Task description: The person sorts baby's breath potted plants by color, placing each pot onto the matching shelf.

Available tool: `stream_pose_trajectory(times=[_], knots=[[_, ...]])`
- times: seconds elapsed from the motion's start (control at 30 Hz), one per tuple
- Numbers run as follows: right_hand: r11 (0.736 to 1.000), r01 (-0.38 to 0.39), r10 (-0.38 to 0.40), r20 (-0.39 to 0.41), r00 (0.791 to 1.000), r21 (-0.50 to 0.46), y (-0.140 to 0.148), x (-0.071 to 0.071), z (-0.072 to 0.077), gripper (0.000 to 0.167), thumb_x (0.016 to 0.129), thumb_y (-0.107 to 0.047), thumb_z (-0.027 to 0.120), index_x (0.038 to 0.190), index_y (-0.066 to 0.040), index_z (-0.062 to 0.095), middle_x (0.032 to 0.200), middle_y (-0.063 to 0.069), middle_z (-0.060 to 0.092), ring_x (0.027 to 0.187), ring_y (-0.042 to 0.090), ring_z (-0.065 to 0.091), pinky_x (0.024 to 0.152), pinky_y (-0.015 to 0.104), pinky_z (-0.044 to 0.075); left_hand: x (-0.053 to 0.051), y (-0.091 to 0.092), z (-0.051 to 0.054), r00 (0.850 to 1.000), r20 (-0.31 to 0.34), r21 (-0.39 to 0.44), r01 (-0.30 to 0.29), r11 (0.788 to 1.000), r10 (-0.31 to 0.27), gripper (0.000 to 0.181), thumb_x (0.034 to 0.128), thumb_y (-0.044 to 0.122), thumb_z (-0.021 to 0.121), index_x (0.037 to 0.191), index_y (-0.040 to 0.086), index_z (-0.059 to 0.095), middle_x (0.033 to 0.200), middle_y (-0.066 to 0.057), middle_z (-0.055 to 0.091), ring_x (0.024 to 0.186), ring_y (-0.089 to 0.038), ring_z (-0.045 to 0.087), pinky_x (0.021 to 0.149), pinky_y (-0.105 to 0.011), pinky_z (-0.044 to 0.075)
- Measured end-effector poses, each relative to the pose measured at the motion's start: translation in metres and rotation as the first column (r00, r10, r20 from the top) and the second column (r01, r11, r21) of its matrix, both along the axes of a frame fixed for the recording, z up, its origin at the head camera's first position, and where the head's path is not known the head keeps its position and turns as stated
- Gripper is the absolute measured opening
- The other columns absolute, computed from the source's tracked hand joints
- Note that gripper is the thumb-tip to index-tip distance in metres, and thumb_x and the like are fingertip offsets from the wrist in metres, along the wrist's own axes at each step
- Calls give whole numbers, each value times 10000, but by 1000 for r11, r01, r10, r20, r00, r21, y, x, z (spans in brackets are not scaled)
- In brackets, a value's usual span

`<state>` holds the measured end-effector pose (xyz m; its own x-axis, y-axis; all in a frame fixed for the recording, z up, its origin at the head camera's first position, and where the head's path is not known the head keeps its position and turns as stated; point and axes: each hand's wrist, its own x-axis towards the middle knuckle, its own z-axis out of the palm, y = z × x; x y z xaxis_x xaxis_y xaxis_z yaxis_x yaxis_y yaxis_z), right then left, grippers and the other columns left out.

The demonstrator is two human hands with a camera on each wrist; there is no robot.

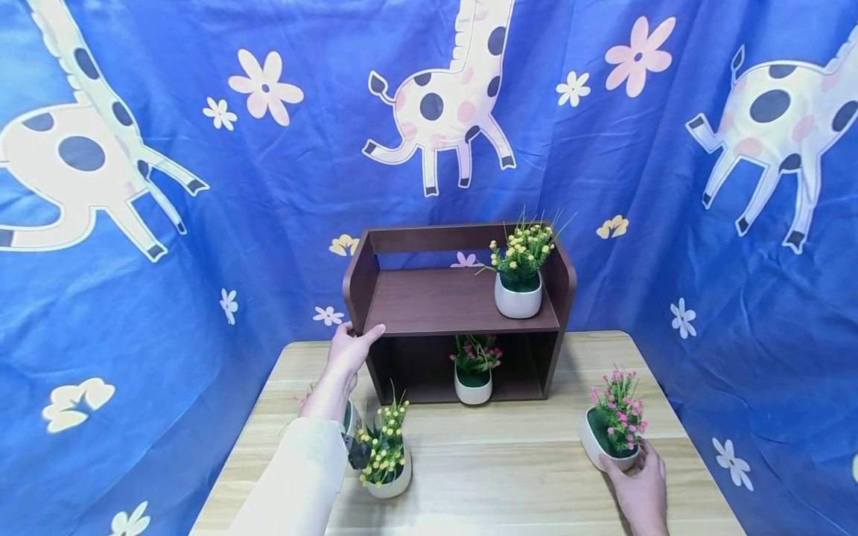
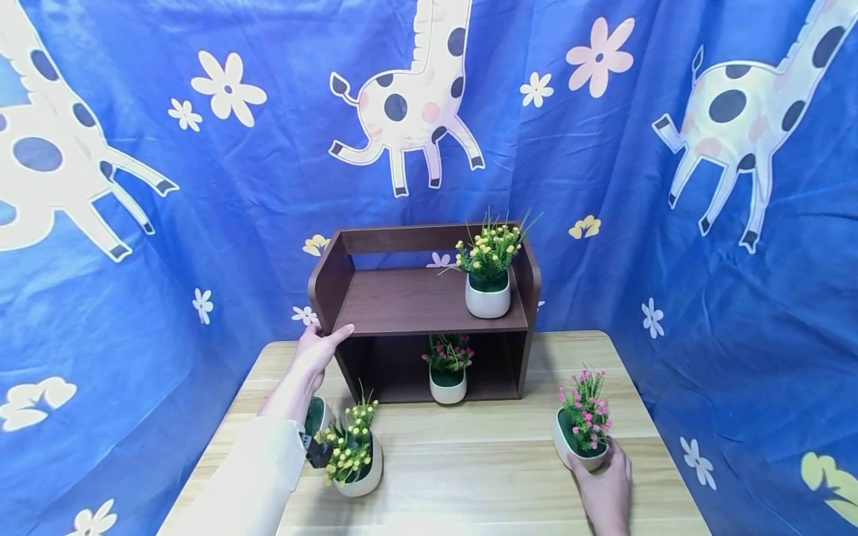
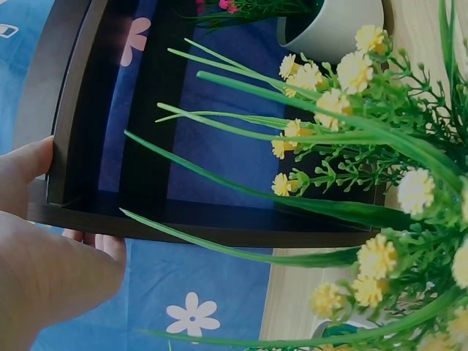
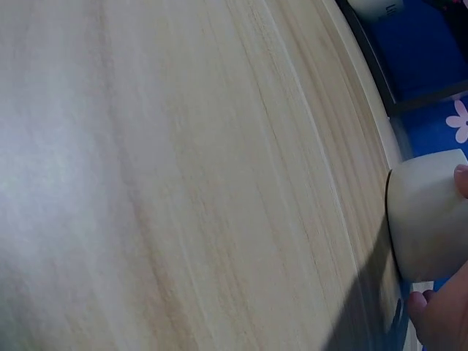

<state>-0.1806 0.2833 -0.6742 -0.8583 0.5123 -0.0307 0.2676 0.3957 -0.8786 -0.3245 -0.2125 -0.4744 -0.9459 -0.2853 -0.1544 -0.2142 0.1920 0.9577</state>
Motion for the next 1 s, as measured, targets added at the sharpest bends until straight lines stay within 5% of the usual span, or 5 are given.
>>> stream_pose_trajectory(times=[0.23,0.33,0.47,0.7,1.0], knots=[[995,-30,31,7,1000,-93,3,-4,-2,994,903,-173,873,1614,111,240,1600,429,399,1508,576,419,1232,664,376,-2,1,-1,1000,-1,-1,-2,1000,2,872,998,349,770,1635,-34,313,1684,-275,399,1572,-414,401,1359,-536,297],[992,-40,40,-4,999,-116,5,-6,-3,1004,901,-160,883,1619,103,232,1590,424,412,1497,550,445,1169,275,502,-2,1,-1,1000,-3,-4,-2,1000,2,876,996,350,772,1633,-37,312,1687,-279,395,1575,-416,399,1359,-536,299],[990,-62,59,-29,998,-127,8,-6,-5,1060,893,-151,894,1660,79,200,1621,413,386,1498,537,451,904,-62,352,0,0,0,1000,-2,-8,-1,1000,1,880,997,350,769,1637,-38,306,1696,-279,384,1582,-412,392,1360,-534,300],[995,-62,64,-24,998,78,8,-6,-10,1003,858,-231,902,1603,138,341,1503,391,410,1429,527,413,1180,639,366,0,1,-1,1000,4,-7,1,1000,-1,878,999,346,771,1636,-40,308,1691,-276,392,1580,-412,394,1362,-540,293],[995,-45,48,-28,998,86,5,-6,-9,977,850,-219,905,1575,154,368,1494,402,414,1425,554,414,1191,675,362,0,1,-1,1000,0,1,-3,1000,3,865,998,333,772,1632,-40,319,1675,-273,412,1567,-412,408,1360,-538,294]])
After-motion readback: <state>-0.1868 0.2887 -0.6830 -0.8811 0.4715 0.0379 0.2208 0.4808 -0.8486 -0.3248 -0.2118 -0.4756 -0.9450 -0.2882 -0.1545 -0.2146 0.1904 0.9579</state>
